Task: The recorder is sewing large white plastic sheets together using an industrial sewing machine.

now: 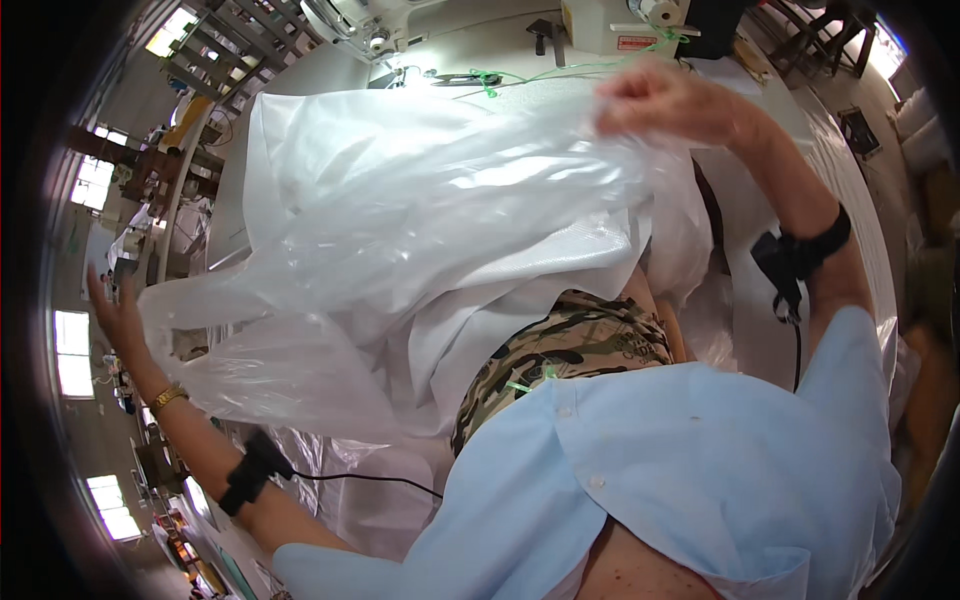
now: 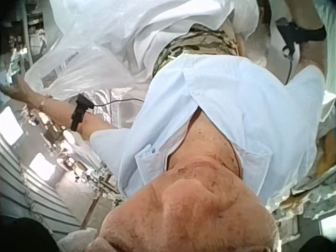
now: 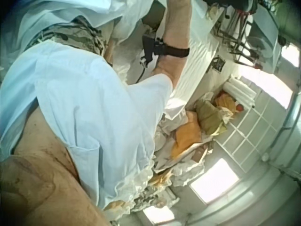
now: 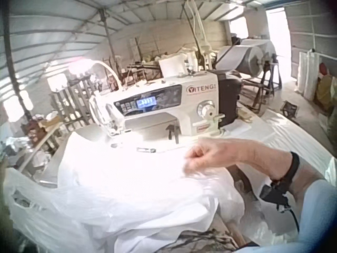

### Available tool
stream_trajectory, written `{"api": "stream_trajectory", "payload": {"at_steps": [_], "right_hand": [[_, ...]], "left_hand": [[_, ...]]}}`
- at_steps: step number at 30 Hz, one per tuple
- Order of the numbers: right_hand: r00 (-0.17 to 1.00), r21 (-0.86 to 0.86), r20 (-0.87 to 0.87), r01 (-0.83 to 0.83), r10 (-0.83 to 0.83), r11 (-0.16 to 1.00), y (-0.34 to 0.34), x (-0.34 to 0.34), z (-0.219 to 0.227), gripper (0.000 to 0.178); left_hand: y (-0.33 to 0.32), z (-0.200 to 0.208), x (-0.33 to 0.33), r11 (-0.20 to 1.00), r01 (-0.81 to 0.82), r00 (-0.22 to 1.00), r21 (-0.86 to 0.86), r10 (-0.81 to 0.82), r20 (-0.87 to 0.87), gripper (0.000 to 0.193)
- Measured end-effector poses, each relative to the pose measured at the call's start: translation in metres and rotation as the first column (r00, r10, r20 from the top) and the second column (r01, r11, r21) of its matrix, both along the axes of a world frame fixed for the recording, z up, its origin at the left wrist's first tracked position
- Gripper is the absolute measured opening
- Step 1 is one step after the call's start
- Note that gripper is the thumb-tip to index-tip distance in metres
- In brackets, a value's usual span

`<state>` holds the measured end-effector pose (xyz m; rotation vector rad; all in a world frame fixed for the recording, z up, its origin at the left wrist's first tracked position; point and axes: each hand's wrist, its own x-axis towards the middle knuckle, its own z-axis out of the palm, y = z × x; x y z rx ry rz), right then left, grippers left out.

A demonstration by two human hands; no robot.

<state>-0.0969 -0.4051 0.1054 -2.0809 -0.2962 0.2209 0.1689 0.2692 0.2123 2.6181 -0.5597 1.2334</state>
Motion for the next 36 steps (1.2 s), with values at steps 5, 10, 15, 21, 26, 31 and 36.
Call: {"api": "stream_trajectory", "payload": {"at_steps": [5,10,15,21,26,31,36], "right_hand": [[0.944,-0.181,0.304,-0.079,0.132,0.98,0.084,0.056,0.064,0.042],[0.826,-0.051,0.564,0.005,0.025,0.999,0.091,0.034,0.057,0.035],[0.985,0.245,-0.07,-0.133,0.155,0.96,0.048,0.031,0.029,0.026],[0.988,0.272,-0.051,-0.128,0.147,0.954,0.008,0.038,0.009,0.022],[0.982,0.357,0.086,-0.188,0.168,0.915,0.053,0.064,-0.002,0.026],[0.988,0.477,-0.055,0.155,-0.147,0.865,0.042,0.071,-0.038,0.021],[0.973,0.556,-0.078,0.224,-0.218,0.801,0.027,0.084,-0.072,0.023]], "left_hand": [[-0.303,-0.028,-0.133,0.537,0.79,0.458,-0.296,-0.837,-0.298,0.104],[-0.323,-0.031,-0.128,0.564,0.793,0.511,-0.23,-0.821,-0.253,0.031],[-0.158,0.009,-0.04,0.841,0.392,0.806,-0.372,-0.509,-0.302,0.034],[0.011,-0.025,0.025,0.809,0.009,0.888,-0.588,-0.276,-0.367,0.03],[0.136,-0.112,-0.006,1.0,0.007,0.952,0.021,-0.001,-0.307,0.018],[0.002,-0.155,-0.033,0.997,0.043,0.776,-0.057,-0.069,-0.627,0.014],[0.003,-0.182,-0.06,0.994,-0.111,0.59,-0.006,0.061,-0.805,0.017]]}}
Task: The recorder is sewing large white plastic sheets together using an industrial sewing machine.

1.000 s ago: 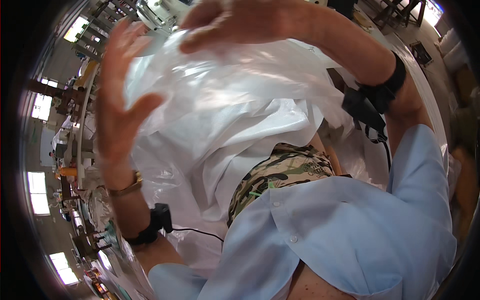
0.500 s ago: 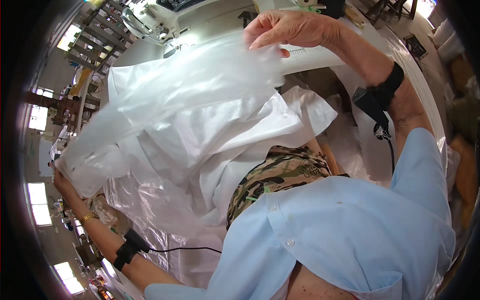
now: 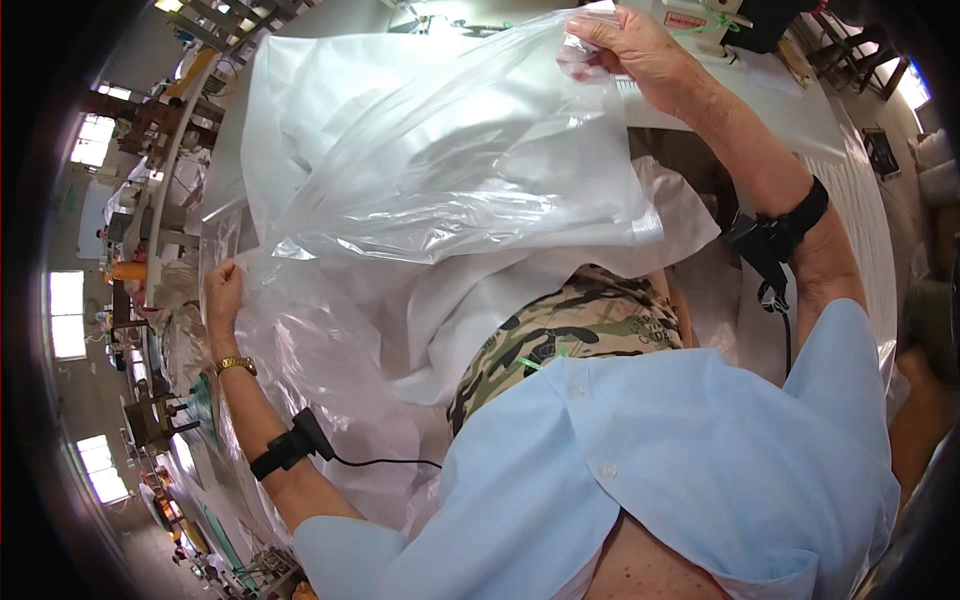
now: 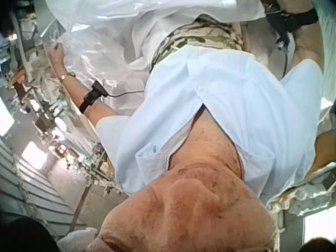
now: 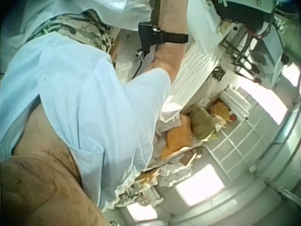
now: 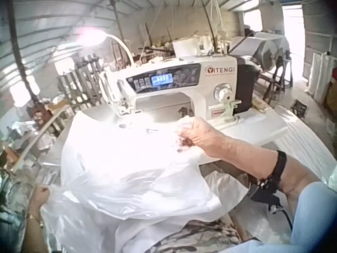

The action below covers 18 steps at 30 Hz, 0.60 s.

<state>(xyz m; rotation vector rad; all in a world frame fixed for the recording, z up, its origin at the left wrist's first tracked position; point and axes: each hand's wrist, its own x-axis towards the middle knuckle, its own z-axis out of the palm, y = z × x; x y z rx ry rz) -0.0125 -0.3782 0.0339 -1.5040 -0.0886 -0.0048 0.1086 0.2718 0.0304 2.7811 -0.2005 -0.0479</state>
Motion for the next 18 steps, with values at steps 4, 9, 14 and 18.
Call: {"api": "stream_trajectory", "payload": {"at_steps": [4,9,14,18], "right_hand": [[0.969,-0.094,0.192,0.176,-0.156,0.98,0.01,0.001,-0.003,0.013],[0.962,-0.046,0.114,0.254,-0.247,0.966,0.0,-0.002,-0.014,0.012],[0.963,-0.039,0.156,0.23,-0.221,0.972,0.008,0.007,-0.019,0.011],[0.942,-0.125,0.194,0.3,-0.273,0.946,0.006,0.014,-0.02,0.011]], "left_hand": [[-0.036,0.007,-0.018,0.915,0.113,0.889,0.387,-0.268,0.372,0.03],[-0.241,0.055,-0.123,0.822,0.518,0.682,0.237,-0.564,0.466,0.048],[-0.331,0.007,-0.202,0.548,0.83,0.5,0.108,-0.816,0.29,0.074],[-0.362,-0.04,-0.205,0.488,0.845,0.405,0.219,-0.851,0.336,0.042]]}}
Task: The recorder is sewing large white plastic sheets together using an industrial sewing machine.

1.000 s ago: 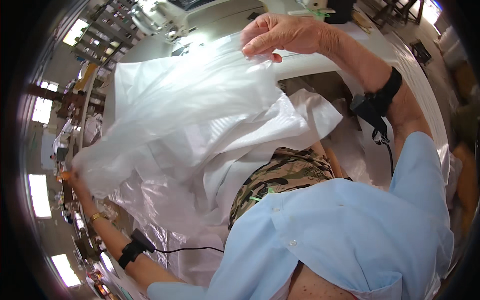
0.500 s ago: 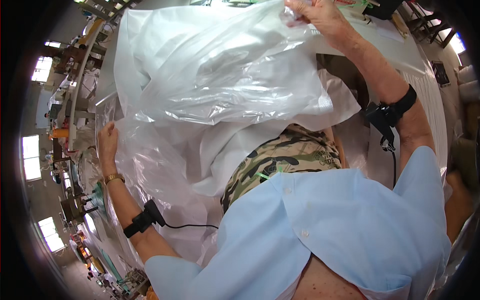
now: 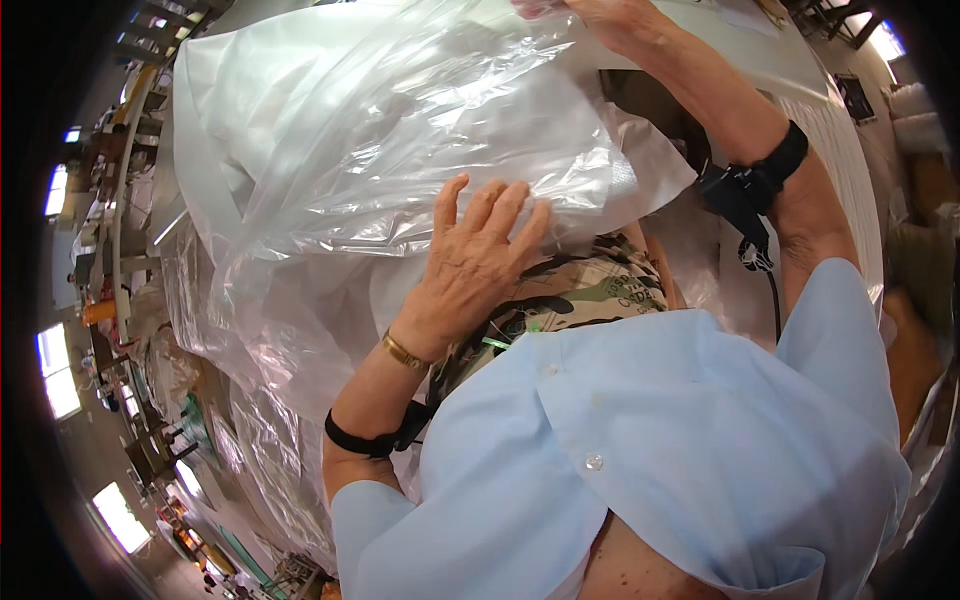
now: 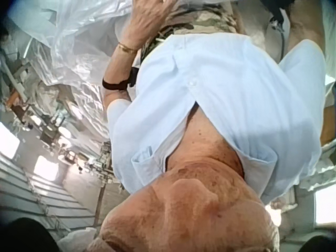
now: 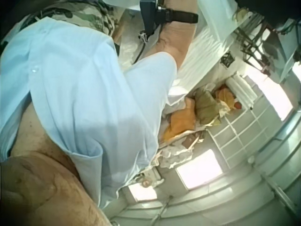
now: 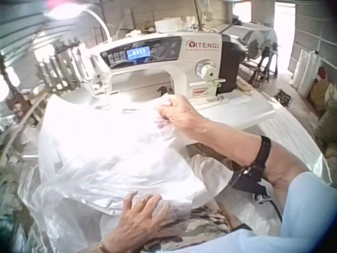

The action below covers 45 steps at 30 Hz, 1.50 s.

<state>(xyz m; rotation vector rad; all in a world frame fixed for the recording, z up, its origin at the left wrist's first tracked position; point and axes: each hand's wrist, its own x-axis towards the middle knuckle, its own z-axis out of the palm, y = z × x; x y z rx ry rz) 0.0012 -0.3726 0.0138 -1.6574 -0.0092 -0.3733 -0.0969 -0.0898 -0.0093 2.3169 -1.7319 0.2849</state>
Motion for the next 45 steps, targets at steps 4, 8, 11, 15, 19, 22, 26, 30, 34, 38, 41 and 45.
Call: {"api": "stream_trajectory", "payload": {"at_steps": [4,8,11,15,19,22,26,30,34,38,41,45], "right_hand": [[0.999,0.043,-0.027,0.032,-0.031,0.999,-0.006,-0.006,-0.002,0.012],[0.998,0.1,-0.054,0.024,-0.019,0.995,-0.006,-0.014,0.001,0.017],[0.966,-0.599,0.104,0.252,-0.238,0.76,-0.004,-0.027,0.015,0.023],[0.875,-0.477,0.426,0.434,-0.231,0.764,0.029,-0.073,0.047,0.026],[0.79,-0.651,0.591,0.346,0.164,0.676,0.034,-0.108,0.052,0.024],[0.775,-0.74,0.536,0.24,0.336,0.628,0.061,-0.121,0.057,0.023],[0.808,-0.832,0.436,0.196,0.395,0.519,0.078,-0.119,0.047,0.022],[0.78,-0.827,0.504,0.31,0.372,0.469,0.082,-0.118,0.048,0.011],[0.727,-0.835,0.529,0.352,0.438,0.423,0.102,-0.13,0.034,0.009],[0.806,-0.956,0.276,0.17,0.524,0.241,0.117,-0.15,0.046,0.012],[0.7,-0.98,-0.025,-0.158,0.714,0.121,0.112,-0.151,0.057,0.011],[0.539,-0.913,0.05,-0.317,0.841,0.258,0.104,-0.165,0.062,0.011]], "left_hand": [[0.001,-0.008,0.012,0.995,0.021,0.974,-0.102,-0.043,-0.223,0.013],[0.006,0.006,0.017,0.929,-0.119,0.878,-0.351,-0.067,-0.475,0.008],[0.013,0.012,0.023,0.885,-0.307,0.623,-0.351,-0.092,-0.777,0.022],[0.019,0.019,0.024,0.86,-0.381,0.434,-0.339,-0.157,-0.887,0.028],[0.021,0.025,0.026,0.828,-0.429,0.363,-0.36,-0.207,-0.908,0.028],[0.023,0.03,0.029,0.832,-0.44,0.379,-0.337,-0.168,-0.91,0.026],[0.023,0.038,0.035,0.809,-0.448,0.39,-0.381,-0.207,-0.897,0.019],[0.029,0.051,0.044,0.766,-0.471,0.509,-0.438,-0.169,-0.844,0.015],[0.032,0.069,0.063,0.631,-0.615,0.454,-0.472,-0.206,-0.867,0.016],[0.043,0.092,0.109,0.407,-0.768,0.433,-0.495,-0.238,-0.869,0.018],[0.069,0.118,0.164,0.221,-0.734,0.603,-0.642,-0.223,-0.766,0.015],[0.143,0.191,0.214,0.178,-0.595,0.799,-0.784,0.022,-0.601,0.012]]}}
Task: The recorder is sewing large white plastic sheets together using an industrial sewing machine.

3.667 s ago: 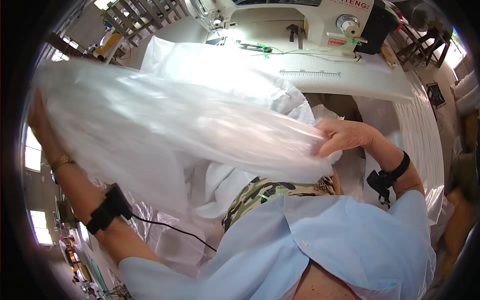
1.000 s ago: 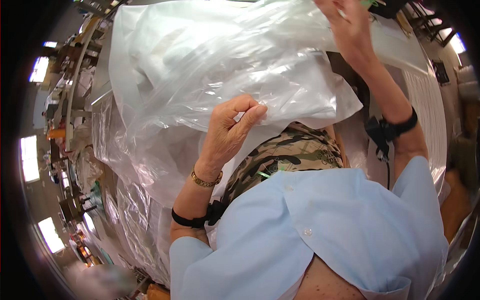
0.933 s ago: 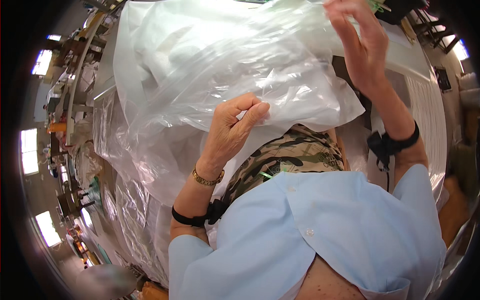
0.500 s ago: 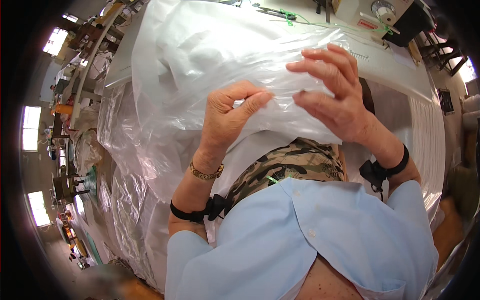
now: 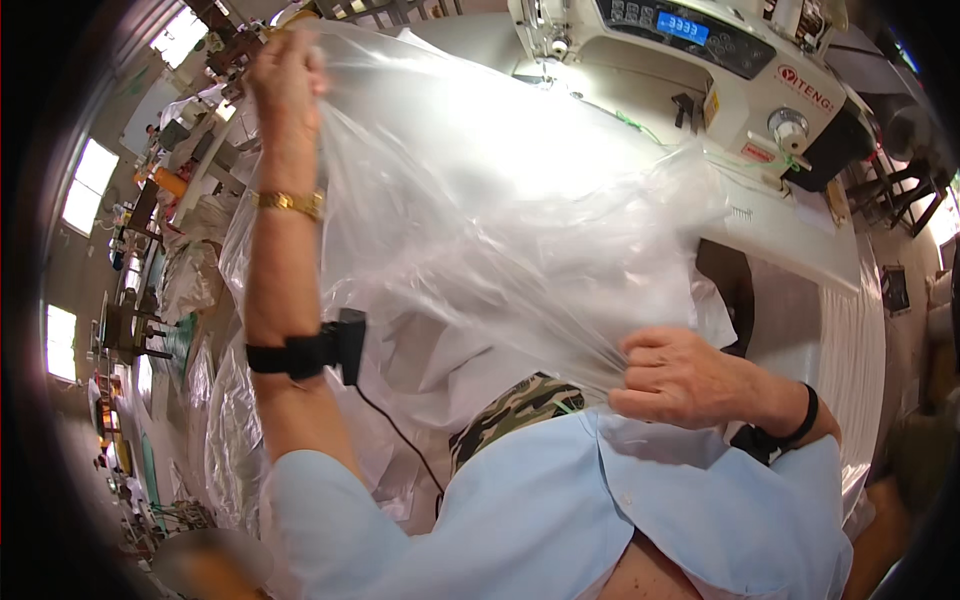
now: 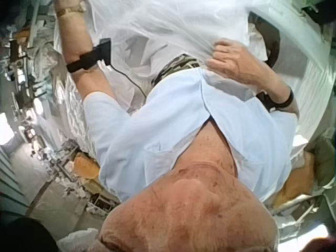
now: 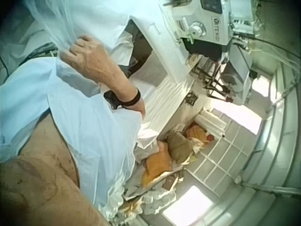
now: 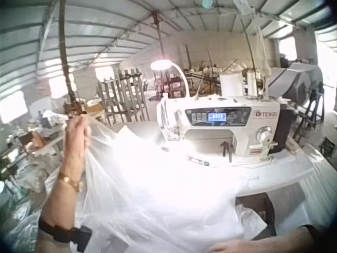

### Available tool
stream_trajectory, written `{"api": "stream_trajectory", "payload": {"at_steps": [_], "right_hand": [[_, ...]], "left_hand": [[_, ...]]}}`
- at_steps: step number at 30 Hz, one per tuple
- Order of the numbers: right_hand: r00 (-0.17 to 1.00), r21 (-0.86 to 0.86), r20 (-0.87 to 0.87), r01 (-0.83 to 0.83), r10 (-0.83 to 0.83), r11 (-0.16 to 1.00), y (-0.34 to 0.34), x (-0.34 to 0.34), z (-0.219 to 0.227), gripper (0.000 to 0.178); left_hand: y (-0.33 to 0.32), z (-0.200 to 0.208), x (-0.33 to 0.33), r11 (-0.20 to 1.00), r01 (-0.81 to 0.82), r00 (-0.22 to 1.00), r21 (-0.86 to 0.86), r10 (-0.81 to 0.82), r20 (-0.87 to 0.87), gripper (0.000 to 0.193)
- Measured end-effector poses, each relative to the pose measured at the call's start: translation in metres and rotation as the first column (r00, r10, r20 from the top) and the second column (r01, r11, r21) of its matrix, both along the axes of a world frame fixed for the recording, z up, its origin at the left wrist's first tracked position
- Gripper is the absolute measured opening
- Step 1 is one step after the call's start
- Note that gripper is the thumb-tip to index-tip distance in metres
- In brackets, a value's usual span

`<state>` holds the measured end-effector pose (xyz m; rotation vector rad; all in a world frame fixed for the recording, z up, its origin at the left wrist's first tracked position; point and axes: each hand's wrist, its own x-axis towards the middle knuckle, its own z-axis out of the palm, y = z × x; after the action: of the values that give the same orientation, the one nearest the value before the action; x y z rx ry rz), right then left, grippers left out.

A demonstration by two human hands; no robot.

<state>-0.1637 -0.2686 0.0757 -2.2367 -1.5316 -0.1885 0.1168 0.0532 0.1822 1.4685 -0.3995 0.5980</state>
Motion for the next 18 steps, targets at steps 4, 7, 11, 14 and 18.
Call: {"api": "stream_trajectory", "payload": {"at_steps": [4,7,11,14,18], "right_hand": [[0.809,-0.173,-0.544,0.15,-0.221,0.974,-0.034,-0.012,-0.025,0.011],[0.722,-0.449,-0.561,0.146,-0.405,0.882,-0.046,-0.018,-0.023,0.013],[0.897,0.058,-0.423,0.172,-0.132,0.983,-0.035,0.006,0.063,0.022],[0.905,0.425,0.038,0.369,-0.423,0.827,-0.013,0.036,0.12,0.042],[0.782,0.524,0.37,0.27,-0.502,0.808,0.0,0.149,0.12,0.091]], "left_hand": [[0.057,0.06,0.034,0.969,-0.245,0.953,0.014,0.238,0.186,0.013],[0.062,0.088,0.038,0.927,-0.375,0.885,-0.01,0.361,0.295,0.016],[0.038,0.102,0.006,0.983,-0.178,0.935,0.038,0.157,0.318,0.018],[0.005,0.098,-0.027,0.996,-0.076,0.955,0.044,0.061,0.29,0.017],[-0.036,0.115,-0.084,0.983,0.118,0.863,0.141,-0.172,0.475,0.013]]}}
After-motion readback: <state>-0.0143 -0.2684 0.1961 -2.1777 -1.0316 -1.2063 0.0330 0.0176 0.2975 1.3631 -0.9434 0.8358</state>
